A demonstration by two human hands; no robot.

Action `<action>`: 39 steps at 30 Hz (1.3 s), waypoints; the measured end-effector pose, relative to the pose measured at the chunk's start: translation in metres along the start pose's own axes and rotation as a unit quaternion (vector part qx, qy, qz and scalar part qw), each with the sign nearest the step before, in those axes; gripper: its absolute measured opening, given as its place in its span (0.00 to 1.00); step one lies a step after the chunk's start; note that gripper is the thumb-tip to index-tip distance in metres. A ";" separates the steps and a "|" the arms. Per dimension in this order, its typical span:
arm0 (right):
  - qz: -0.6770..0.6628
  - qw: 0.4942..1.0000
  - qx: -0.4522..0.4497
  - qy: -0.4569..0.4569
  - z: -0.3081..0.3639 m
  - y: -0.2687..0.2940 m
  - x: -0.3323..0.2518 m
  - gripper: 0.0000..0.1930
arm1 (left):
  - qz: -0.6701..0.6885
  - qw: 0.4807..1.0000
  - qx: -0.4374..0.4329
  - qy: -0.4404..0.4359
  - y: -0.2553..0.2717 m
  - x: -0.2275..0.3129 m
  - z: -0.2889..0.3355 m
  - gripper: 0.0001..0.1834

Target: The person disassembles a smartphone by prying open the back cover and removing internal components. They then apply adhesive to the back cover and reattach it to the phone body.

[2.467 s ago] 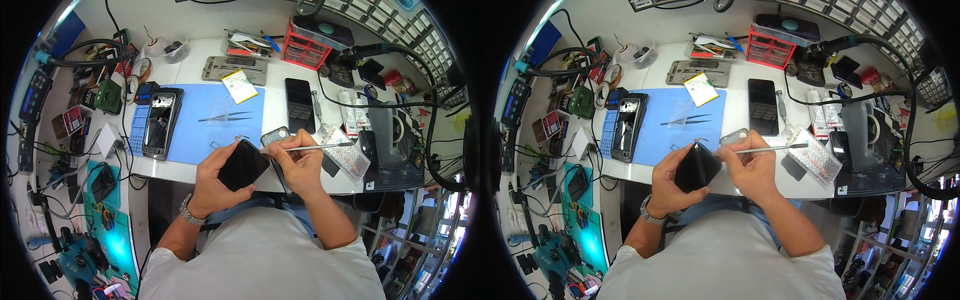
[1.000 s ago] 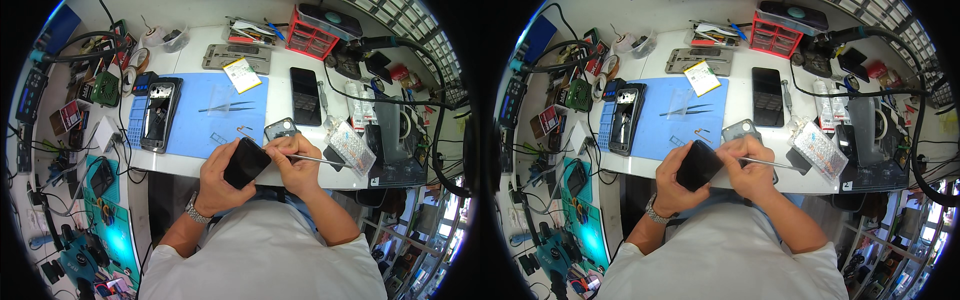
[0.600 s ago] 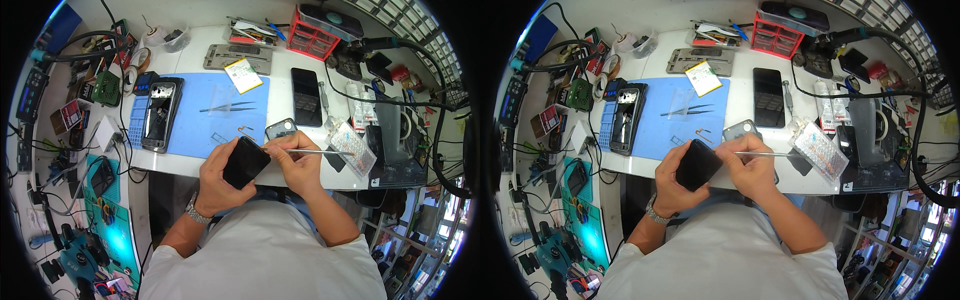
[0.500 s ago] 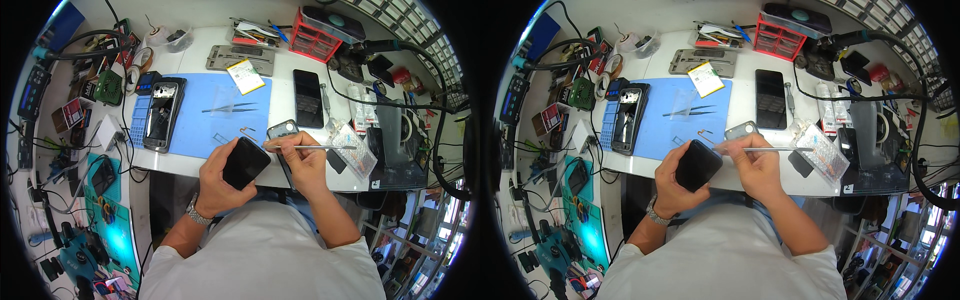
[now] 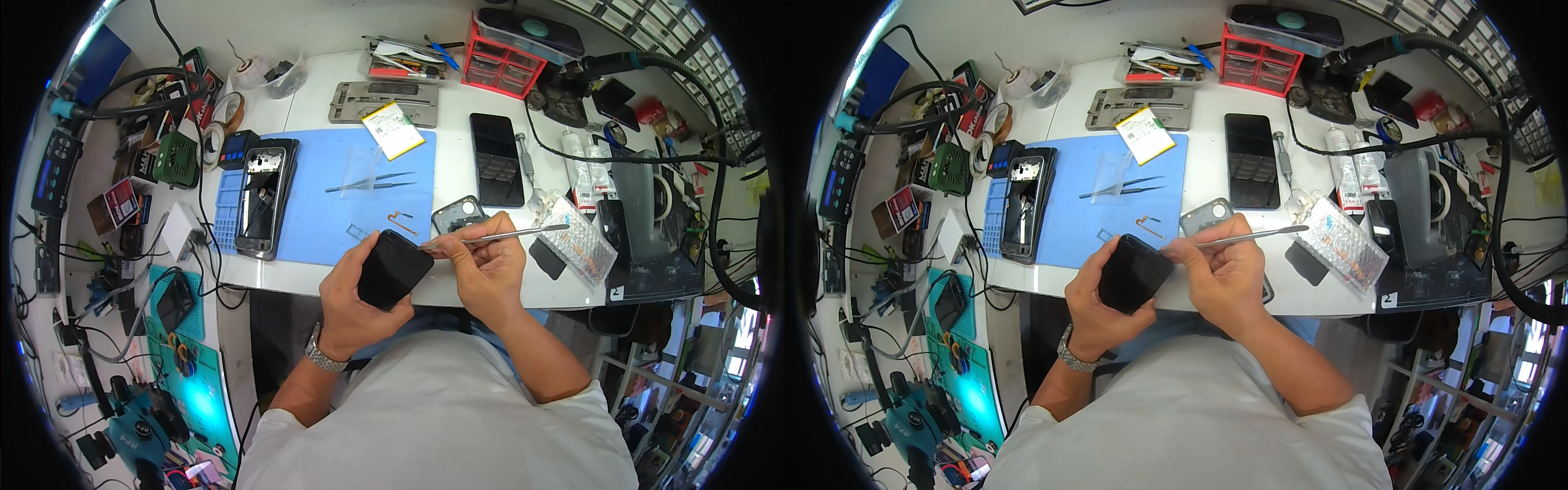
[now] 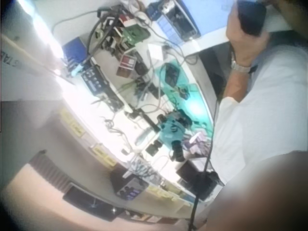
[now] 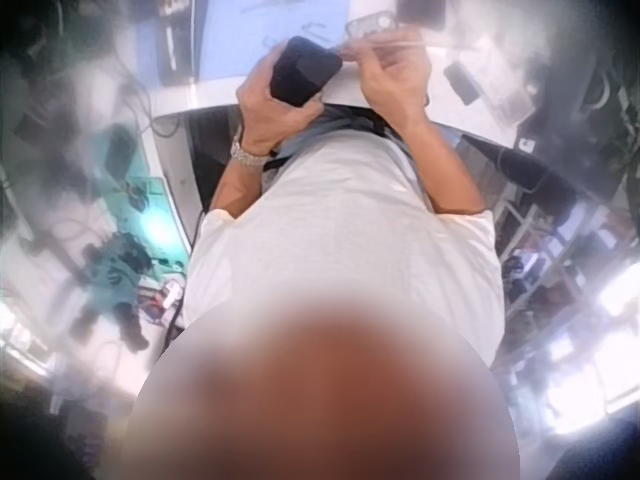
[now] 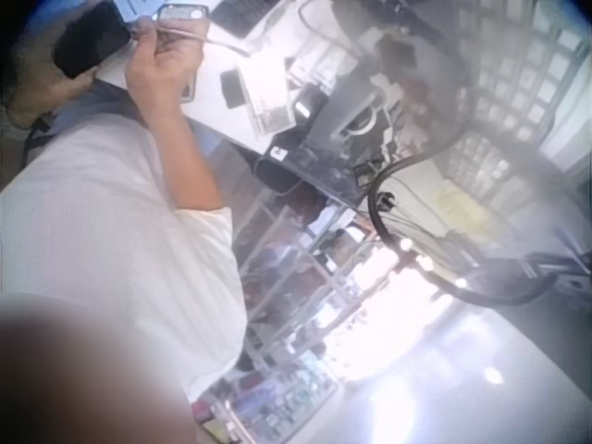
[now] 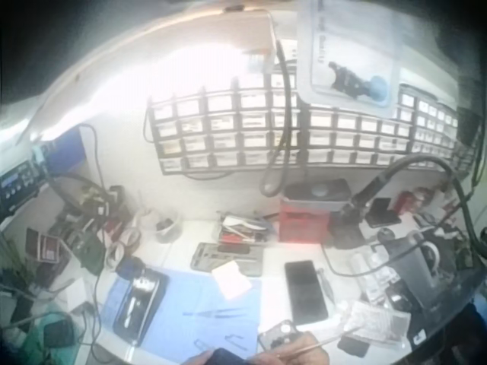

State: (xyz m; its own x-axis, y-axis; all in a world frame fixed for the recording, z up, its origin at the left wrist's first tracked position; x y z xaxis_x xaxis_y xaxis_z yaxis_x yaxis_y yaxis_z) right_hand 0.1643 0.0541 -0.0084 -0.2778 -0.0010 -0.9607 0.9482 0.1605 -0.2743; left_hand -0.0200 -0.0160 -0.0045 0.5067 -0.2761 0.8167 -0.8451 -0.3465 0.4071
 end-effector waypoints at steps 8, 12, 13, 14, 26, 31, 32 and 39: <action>0.009 1.000 -0.003 0.001 -0.001 0.002 0.003 0.11 | -0.001 1.000 0.006 -0.007 -0.001 0.000 0.001 0.45; 0.036 0.999 -0.014 0.008 -0.001 0.002 0.007 0.09 | -0.014 1.000 0.004 -0.021 -0.002 0.001 0.002 0.44; 0.047 0.999 -0.016 0.009 -0.001 0.003 0.008 0.08 | -0.017 1.000 0.004 -0.026 -0.002 0.001 0.002 0.44; 0.056 0.998 -0.017 0.019 -0.001 0.003 0.008 0.08 | -0.020 0.999 0.004 -0.031 -0.003 0.001 0.002 0.44; 0.186 0.949 -0.023 0.253 0.007 -0.010 -0.004 0.09 | -0.024 0.998 0.019 -0.049 -0.004 0.002 0.002 0.45; 0.048 0.995 -0.021 0.088 -0.005 -0.001 0.008 0.08 | -0.023 0.998 0.020 -0.050 -0.004 0.002 0.003 0.45; 0.052 0.997 -0.024 0.053 -0.006 0.000 0.010 0.07 | -0.024 0.998 0.020 -0.052 -0.003 0.002 0.003 0.45; 0.023 0.998 -0.040 -0.038 -0.014 0.002 0.011 0.08 | 0.002 0.999 0.019 -0.040 -0.002 0.002 0.004 0.45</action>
State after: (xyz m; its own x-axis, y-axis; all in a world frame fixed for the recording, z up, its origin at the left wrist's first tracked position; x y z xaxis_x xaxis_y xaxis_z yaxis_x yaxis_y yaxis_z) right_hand 0.1610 0.0683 -0.0185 -0.2197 -0.0661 -0.9733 0.9430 0.2411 -0.2292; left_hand -0.0168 -0.0196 -0.0055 0.5174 -0.3482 0.7817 -0.8403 -0.3795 0.3871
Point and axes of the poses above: each hand's wrist, its own z-axis away from the middle knuckle, its own y-axis out of the back of the hand, x = y × z, the point moved 5 cm from there along -z, towards the middle knuckle, and after that the axes turned 3 degrees about x, right-handed, at the moved point
